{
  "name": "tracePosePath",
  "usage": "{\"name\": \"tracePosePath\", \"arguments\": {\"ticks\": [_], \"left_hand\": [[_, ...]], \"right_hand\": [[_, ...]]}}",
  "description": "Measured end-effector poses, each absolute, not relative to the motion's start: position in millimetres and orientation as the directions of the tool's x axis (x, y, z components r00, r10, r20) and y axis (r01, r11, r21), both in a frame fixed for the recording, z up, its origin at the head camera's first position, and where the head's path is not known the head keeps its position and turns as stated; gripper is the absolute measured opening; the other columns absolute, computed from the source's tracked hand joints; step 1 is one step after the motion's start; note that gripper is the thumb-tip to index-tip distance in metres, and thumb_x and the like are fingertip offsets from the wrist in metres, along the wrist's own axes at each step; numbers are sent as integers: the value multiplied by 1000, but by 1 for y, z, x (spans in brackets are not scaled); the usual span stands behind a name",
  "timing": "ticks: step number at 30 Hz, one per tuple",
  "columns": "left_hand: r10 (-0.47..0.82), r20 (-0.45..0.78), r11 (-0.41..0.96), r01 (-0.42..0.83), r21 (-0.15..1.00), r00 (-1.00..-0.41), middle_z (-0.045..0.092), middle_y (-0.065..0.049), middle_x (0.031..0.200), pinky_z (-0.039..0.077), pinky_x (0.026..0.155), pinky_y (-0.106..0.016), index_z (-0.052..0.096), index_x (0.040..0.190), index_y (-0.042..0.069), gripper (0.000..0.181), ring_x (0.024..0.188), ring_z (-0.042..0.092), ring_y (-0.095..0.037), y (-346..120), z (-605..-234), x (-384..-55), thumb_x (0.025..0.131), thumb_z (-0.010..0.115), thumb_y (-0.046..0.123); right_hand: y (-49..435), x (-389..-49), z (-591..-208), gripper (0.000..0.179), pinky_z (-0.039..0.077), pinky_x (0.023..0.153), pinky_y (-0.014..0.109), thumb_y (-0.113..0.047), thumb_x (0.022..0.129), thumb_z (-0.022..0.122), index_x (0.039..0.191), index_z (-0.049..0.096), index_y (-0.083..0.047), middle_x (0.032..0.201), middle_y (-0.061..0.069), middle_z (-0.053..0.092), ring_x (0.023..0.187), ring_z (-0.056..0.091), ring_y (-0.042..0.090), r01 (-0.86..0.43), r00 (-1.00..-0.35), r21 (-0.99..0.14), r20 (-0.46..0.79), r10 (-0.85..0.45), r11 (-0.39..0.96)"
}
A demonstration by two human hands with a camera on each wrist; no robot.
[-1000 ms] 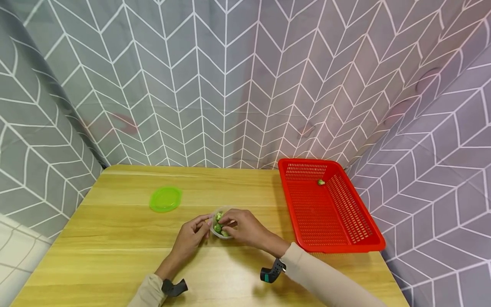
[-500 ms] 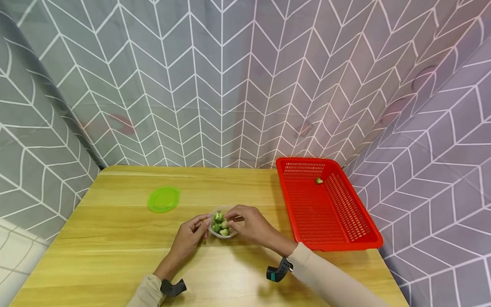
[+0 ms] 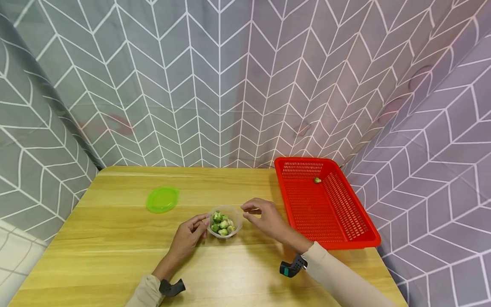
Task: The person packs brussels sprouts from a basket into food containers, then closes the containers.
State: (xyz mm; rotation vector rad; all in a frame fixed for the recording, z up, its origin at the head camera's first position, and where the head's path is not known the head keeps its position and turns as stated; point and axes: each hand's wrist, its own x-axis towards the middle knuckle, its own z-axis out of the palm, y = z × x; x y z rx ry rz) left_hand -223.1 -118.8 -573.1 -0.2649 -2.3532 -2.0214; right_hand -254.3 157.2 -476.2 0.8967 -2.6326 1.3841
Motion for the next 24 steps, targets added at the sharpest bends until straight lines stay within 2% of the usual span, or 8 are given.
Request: {"name": "tracePosePath", "arguments": {"ticks": [8,16,20,24], "left_hand": [[109,121,156,137,978,-987,67,-6,70,39,53,-25,69,128,25,29,56,54,-17,-119,-573,-223,102,61,35],[109,109,153,125,980,-988,67,-6,70,39,54,-24,69,128,25,30,58,56,-17,-119,-574,-224,102,61,37],[107,106,151,122,981,-988,67,-6,70,38,53,-24,69,128,24,29,57,55,-16,-118,-575,-224,102,62,36],[106,110,149,125,981,-988,67,-6,70,37,52,-24,69,128,24,30,56,54,-15,-119,-574,-224,102,62,37]], "right_hand": [[176,-255,-463,23,57,86,41,1,87,76,108,75,-7,109,12,72,97,72,25,-459,-874,-754,286,-393,470],[199,-259,-457,22,56,87,31,-6,90,76,110,75,-11,111,8,72,97,72,17,-411,-908,-732,278,-313,544],[211,-262,-452,22,57,85,31,-8,91,76,113,74,-10,112,13,72,97,72,19,-402,-915,-722,299,-270,564],[225,-266,-449,24,55,85,22,-7,91,75,115,73,-10,112,13,72,98,71,21,-389,-920,-702,328,-214,596]]}}
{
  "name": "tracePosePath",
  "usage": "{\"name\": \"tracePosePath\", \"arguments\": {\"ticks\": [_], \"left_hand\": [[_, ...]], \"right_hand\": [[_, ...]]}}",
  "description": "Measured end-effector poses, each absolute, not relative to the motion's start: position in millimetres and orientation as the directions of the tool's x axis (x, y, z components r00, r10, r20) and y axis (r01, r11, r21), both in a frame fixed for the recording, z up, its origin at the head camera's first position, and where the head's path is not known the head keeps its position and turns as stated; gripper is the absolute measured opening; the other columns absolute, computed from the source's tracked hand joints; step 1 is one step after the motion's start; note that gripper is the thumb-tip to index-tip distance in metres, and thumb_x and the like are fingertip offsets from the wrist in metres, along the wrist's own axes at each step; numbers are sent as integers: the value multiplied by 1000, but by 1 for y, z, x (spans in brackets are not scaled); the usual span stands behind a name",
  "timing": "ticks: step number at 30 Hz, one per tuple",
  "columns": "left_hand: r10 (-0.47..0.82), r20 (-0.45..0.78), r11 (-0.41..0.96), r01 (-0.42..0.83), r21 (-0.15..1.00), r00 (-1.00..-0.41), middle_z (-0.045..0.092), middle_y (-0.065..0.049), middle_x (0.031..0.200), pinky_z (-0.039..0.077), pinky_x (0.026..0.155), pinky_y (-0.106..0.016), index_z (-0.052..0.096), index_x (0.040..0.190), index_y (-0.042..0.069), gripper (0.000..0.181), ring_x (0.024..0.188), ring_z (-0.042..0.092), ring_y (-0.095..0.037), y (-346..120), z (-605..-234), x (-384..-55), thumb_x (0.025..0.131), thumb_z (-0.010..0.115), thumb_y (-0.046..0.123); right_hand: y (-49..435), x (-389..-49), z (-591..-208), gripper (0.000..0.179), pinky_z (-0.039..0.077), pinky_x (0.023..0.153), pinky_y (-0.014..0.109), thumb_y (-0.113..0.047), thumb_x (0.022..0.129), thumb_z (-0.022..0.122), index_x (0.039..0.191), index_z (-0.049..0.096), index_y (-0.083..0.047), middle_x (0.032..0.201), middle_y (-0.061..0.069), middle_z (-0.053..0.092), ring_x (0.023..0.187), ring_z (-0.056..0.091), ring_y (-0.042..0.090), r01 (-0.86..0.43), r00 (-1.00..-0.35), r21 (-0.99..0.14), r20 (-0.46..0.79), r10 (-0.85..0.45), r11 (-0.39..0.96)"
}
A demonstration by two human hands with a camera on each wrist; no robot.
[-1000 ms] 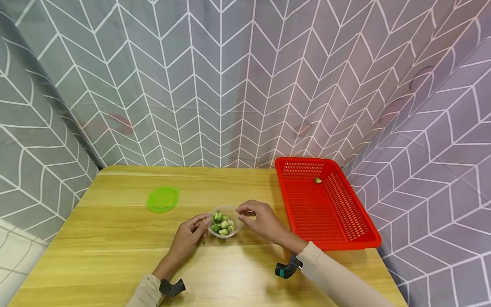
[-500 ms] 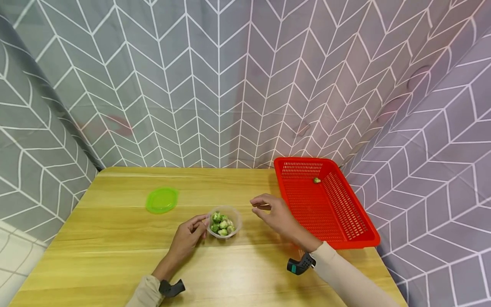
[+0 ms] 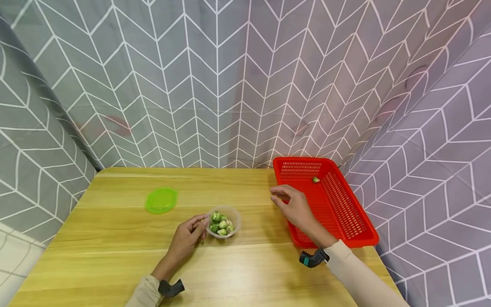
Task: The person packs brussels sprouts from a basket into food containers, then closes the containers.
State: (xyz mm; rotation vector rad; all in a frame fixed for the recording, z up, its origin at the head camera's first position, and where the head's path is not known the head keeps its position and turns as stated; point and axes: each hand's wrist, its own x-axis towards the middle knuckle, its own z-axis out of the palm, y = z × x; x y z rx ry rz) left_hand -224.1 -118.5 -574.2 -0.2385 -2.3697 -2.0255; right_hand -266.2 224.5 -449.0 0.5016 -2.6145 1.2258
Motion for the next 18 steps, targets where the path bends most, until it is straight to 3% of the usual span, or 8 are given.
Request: {"name": "tracePosePath", "arguments": {"ticks": [7,18], "left_hand": [[108,141,141,155,978,-984,66,-6,69,41,52,-26,68,130,17,35,57,56,-15,-119,-575,-225,101,63,37],[109,132,153,147,977,-985,66,-7,70,40,55,-25,68,129,23,33,57,55,-17,-119,-575,-224,101,61,39]], "right_hand": [[246,-277,-446,27,48,84,9,-7,92,74,119,72,-4,112,10,74,101,70,24,-351,-929,-693,342,-142,629],[292,-308,-454,29,44,79,5,-5,93,72,121,68,4,113,21,72,103,69,35,-285,-937,-621,341,-76,730]]}}
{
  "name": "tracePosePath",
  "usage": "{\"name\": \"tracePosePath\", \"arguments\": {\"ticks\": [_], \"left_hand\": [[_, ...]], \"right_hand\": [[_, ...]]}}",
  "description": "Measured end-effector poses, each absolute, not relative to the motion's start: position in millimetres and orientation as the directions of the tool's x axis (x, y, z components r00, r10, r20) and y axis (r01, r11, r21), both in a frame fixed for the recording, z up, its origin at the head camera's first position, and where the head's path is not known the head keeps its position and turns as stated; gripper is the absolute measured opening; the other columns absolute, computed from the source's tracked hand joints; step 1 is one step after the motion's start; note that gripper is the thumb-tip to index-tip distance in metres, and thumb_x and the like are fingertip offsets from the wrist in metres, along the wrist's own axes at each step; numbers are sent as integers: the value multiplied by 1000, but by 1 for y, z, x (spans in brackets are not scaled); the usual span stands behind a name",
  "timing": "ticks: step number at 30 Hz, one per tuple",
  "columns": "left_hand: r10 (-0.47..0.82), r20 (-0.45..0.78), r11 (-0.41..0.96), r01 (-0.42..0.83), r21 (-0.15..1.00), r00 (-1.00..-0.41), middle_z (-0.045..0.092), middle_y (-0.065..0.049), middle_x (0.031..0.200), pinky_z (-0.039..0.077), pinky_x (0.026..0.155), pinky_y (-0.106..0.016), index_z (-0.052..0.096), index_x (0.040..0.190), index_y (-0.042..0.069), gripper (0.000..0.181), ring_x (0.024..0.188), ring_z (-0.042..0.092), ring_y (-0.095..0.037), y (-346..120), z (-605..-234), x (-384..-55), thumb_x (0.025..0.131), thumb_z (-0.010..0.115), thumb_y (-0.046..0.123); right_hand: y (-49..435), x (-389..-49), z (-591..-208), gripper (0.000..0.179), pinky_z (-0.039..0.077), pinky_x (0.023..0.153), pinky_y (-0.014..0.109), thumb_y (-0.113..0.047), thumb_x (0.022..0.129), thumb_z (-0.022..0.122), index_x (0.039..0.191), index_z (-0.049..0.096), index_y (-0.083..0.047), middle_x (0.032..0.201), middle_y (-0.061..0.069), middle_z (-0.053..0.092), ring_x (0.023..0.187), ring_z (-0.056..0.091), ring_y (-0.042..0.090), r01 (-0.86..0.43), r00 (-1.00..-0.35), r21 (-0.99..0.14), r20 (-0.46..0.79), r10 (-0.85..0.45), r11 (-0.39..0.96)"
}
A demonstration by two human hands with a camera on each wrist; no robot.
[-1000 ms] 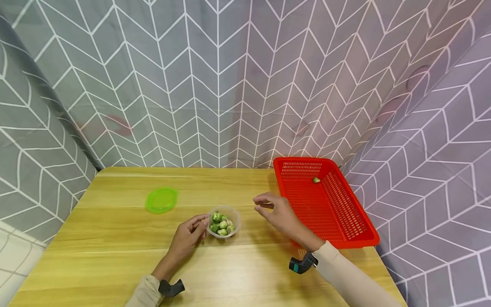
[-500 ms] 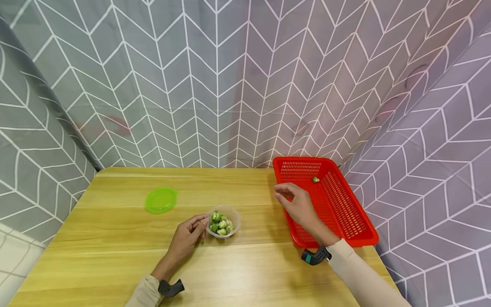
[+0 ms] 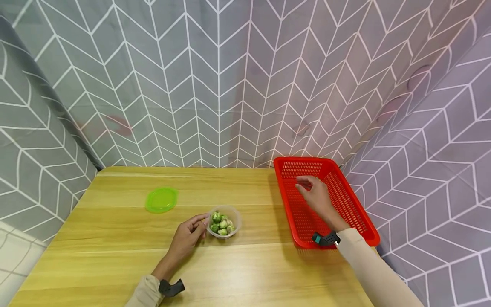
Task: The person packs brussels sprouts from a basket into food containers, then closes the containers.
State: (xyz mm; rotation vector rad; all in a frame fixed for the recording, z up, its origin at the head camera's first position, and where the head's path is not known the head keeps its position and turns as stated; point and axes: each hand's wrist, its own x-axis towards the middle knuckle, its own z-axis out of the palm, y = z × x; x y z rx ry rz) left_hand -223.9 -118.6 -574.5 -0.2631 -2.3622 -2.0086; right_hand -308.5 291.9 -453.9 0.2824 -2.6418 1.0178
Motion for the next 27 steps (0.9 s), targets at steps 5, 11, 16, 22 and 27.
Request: {"name": "tracePosePath", "arguments": {"ticks": [5,11,16,22,27], "left_hand": [[118,143,155,160,975,-983,67,-7,70,40,54,-26,67,130,22,33,57,54,-16,-119,-574,-224,101,61,39],[118,147,159,165,973,-982,67,-7,70,41,55,-26,68,130,20,33,56,54,-16,-119,-573,-225,101,62,37],[110,149,171,167,971,-983,67,-6,69,40,56,-26,68,129,22,30,56,54,-16,-119,-573,-225,102,62,34],[102,145,181,162,970,-984,67,-5,69,40,55,-26,69,128,23,28,56,54,-16,-119,-574,-223,102,62,33],[106,148,174,164,971,-983,67,-5,69,41,55,-25,69,128,23,30,57,54,-15,-119,-575,-222,101,63,36]], "right_hand": [[312,-321,-457,31,46,79,7,-3,93,72,122,67,7,115,25,70,105,68,39,-269,-937,-606,344,-58,749],[332,-334,-462,34,51,91,49,-6,94,71,125,65,8,119,27,68,109,66,42,-211,-951,-575,307,-30,791],[346,-343,-464,37,49,93,55,-7,96,68,128,62,9,123,30,65,112,64,45,-153,-967,-569,255,-4,808],[360,-351,-468,42,46,96,58,-13,98,66,132,58,11,128,33,60,113,59,48,-87,-980,-545,196,26,834],[371,-358,-473,47,45,95,58,-21,98,68,131,58,12,129,34,58,112,56,49,-60,-985,-500,171,31,864]]}}
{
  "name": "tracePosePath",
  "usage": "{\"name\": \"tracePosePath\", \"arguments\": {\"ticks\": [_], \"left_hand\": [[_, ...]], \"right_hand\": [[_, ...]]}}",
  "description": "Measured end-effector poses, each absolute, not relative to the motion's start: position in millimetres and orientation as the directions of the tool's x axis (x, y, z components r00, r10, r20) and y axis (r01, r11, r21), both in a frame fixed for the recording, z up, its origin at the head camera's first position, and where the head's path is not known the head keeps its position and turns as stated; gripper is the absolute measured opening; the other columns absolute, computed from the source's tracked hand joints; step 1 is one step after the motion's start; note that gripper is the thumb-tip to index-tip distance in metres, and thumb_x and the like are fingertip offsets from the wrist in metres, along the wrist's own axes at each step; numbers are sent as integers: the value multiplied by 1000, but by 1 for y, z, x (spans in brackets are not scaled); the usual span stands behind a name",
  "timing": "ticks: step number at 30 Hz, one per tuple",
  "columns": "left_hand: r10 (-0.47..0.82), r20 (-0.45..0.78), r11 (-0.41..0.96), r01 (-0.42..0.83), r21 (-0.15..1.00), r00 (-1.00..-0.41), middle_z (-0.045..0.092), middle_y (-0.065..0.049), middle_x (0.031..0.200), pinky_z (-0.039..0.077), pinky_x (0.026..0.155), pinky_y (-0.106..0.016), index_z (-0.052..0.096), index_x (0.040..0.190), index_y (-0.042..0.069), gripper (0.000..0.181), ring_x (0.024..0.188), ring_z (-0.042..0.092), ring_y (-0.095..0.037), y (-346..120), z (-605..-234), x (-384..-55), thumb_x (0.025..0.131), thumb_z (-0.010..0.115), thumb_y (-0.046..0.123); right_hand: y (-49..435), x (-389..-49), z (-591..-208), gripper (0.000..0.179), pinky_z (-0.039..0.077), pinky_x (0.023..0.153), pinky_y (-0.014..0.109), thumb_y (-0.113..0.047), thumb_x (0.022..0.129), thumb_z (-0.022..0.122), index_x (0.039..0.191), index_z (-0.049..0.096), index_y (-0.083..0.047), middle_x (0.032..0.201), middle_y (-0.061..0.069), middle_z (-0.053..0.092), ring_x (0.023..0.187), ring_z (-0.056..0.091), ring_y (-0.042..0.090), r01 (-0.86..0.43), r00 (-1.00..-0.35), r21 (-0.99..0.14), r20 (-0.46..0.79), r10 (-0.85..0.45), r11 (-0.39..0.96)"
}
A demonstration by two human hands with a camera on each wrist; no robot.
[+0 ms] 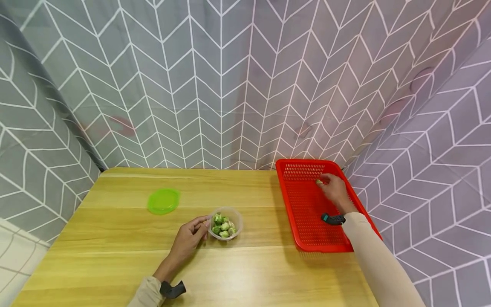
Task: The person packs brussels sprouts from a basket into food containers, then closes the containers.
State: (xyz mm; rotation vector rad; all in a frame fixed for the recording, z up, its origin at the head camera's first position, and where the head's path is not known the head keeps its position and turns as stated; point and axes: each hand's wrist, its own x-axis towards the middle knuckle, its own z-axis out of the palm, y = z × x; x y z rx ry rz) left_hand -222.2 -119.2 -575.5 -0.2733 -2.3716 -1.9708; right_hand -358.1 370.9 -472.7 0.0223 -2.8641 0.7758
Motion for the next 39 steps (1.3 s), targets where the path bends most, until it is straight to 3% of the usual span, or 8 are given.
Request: {"name": "tracePosePath", "arguments": {"ticks": [8,21,25,30,33,39], "left_hand": [[110,155,162,172,972,-982,66,-6,69,43,56,-26,68,129,18,34,58,56,-15,-118,-576,-222,101,63,36],[116,108,125,123,985,-987,67,-7,70,44,55,-26,68,129,22,35,61,59,-22,-118,-577,-222,100,61,42],[116,109,118,122,985,-987,66,-6,70,43,54,-25,68,128,23,35,60,58,-21,-118,-576,-222,100,61,43],[117,127,119,140,983,-985,66,-6,70,42,52,-26,68,130,19,35,59,58,-21,-118,-576,-222,101,62,38],[113,130,124,144,982,-985,66,-6,69,43,53,-26,68,129,20,33,59,58,-21,-118,-576,-222,101,62,36],[115,128,130,143,981,-985,66,-7,70,44,55,-25,68,128,21,31,58,57,-18,-118,-574,-223,101,62,36]], "right_hand": [[378,-368,-478,47,44,96,59,-17,98,67,132,55,13,130,37,56,111,55,49,-1,-993,-477,104,55,879],[382,-378,-479,49,40,102,59,-14,99,62,136,49,15,134,37,52,114,52,48,29,-999,-478,-3,32,878],[381,-381,-479,45,46,93,56,-10,97,62,132,52,17,121,35,59,100,54,44,-17,-1000,-449,11,-13,893],[380,-384,-480,36,44,74,40,-8,94,65,120,59,15,95,22,62,83,54,34,-56,-998,-431,28,-49,900],[380,-385,-481,33,43,72,37,-7,93,66,118,61,15,93,19,63,82,54,32,-61,-998,-423,27,-55,904],[383,-388,-488,32,47,76,46,-8,93,64,116,62,14,100,26,65,81,55,35,-61,-998,-375,20,-58,925]]}}
